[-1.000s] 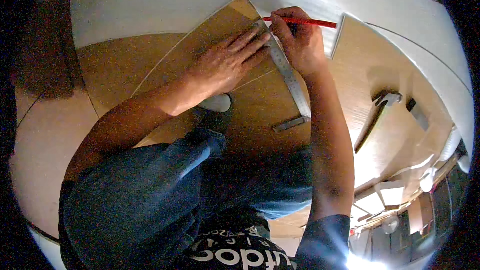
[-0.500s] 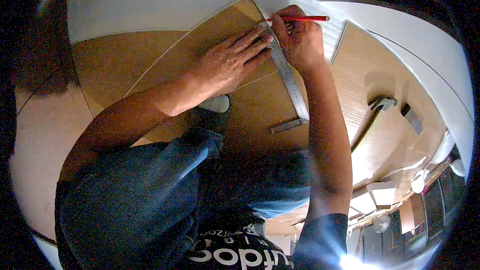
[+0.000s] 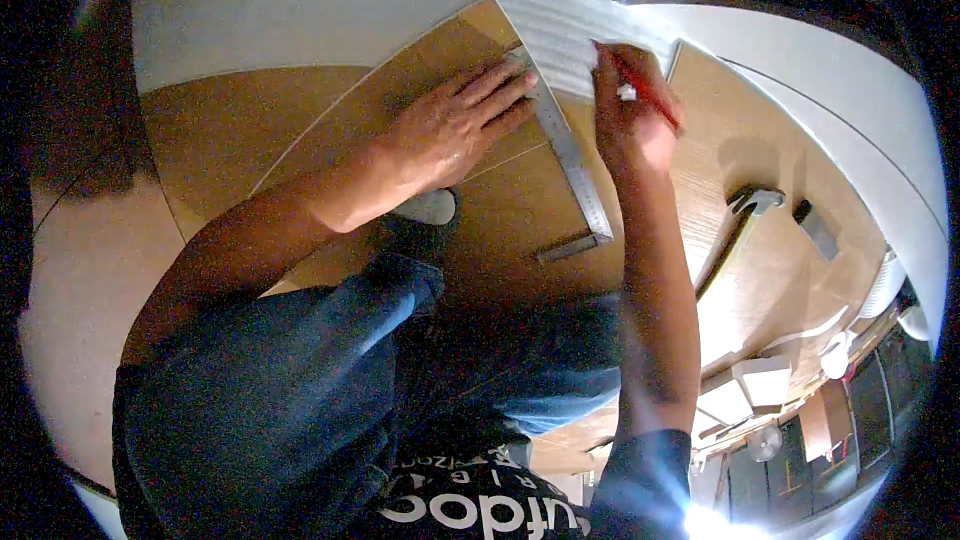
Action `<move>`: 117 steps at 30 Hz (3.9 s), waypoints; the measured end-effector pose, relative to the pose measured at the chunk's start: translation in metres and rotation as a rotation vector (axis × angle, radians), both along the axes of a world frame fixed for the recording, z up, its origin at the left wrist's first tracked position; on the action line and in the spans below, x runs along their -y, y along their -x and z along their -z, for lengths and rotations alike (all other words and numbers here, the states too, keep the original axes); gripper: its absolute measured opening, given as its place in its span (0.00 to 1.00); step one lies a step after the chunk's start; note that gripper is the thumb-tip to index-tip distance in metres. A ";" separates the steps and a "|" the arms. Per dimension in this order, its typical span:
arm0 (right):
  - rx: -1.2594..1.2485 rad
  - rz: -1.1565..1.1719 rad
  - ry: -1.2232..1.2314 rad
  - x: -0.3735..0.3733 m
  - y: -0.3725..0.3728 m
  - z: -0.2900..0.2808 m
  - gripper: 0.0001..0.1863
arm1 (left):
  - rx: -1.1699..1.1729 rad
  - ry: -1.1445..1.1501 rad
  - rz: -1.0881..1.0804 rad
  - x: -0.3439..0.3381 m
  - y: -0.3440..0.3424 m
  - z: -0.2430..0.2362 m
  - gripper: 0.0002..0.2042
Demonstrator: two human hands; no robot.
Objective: The person measures and marks a laminate floor plank using a metal square and a red pencil, then uses a hammer to tap a flooring piece into place near a wall.
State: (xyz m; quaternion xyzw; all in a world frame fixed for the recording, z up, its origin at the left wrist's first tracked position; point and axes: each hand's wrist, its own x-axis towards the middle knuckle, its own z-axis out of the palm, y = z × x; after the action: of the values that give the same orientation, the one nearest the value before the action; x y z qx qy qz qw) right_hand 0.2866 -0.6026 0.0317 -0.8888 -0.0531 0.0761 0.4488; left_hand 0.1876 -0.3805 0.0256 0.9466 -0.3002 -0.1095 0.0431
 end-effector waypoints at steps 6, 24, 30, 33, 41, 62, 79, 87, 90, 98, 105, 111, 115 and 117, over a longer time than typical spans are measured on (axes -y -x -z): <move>-0.216 -0.079 0.499 0.069 0.124 -0.011 0.22 | -0.026 0.072 -0.014 -0.005 0.006 -0.003 0.31; 0.057 -0.081 0.565 0.006 0.072 -0.017 0.29 | -0.236 0.470 -0.515 -0.077 0.058 -0.004 0.23; 0.024 -0.082 0.462 0.007 0.092 0.019 0.21 | -0.141 0.399 -0.546 -0.083 0.070 0.006 0.25; 0.080 -0.058 0.452 0.001 0.086 0.017 0.21 | -0.059 0.299 -0.410 -0.088 0.067 0.003 0.27; 0.062 -0.074 0.478 0.007 0.074 0.022 0.21 | -0.122 0.250 -0.376 -0.085 0.068 -0.012 0.28; -0.011 -0.015 0.397 0.005 0.072 0.022 0.23 | -0.117 0.367 -0.173 -0.045 0.075 -0.022 0.20; 0.042 0.007 0.313 0.003 0.073 0.026 0.20 | 0.123 0.239 -0.165 -0.020 0.046 -0.016 0.20; 0.005 0.020 0.302 0.006 0.075 0.024 0.20 | 0.130 -0.015 -0.049 -0.031 0.042 -0.011 0.24; 0.002 0.020 0.259 0.005 0.074 0.026 0.21 | 0.123 -0.001 -0.074 -0.034 0.045 -0.015 0.24; -0.054 0.039 0.291 0.000 0.075 0.021 0.22 | 0.167 -0.008 -0.057 -0.044 0.044 -0.007 0.23; -0.043 0.060 0.302 0.000 0.073 0.023 0.21 | 0.148 -0.008 -0.077 -0.043 0.044 -0.008 0.24; -0.066 0.078 0.283 -0.004 0.074 0.020 0.21 | 0.157 0.008 -0.076 -0.043 0.043 -0.007 0.25; -0.066 0.088 0.283 -0.004 0.073 0.022 0.20 | 0.112 0.045 -0.087 -0.042 0.042 -0.006 0.25; -0.054 0.078 0.280 -0.002 0.074 0.023 0.20 | 0.110 0.046 -0.085 -0.042 0.041 -0.006 0.26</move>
State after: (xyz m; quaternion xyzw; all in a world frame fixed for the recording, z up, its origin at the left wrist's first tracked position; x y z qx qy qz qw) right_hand 0.2125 -0.6007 0.0091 -0.9418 0.0047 0.0893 0.3241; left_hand 0.1461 -0.3380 0.0315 0.9618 -0.2642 -0.0487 0.0527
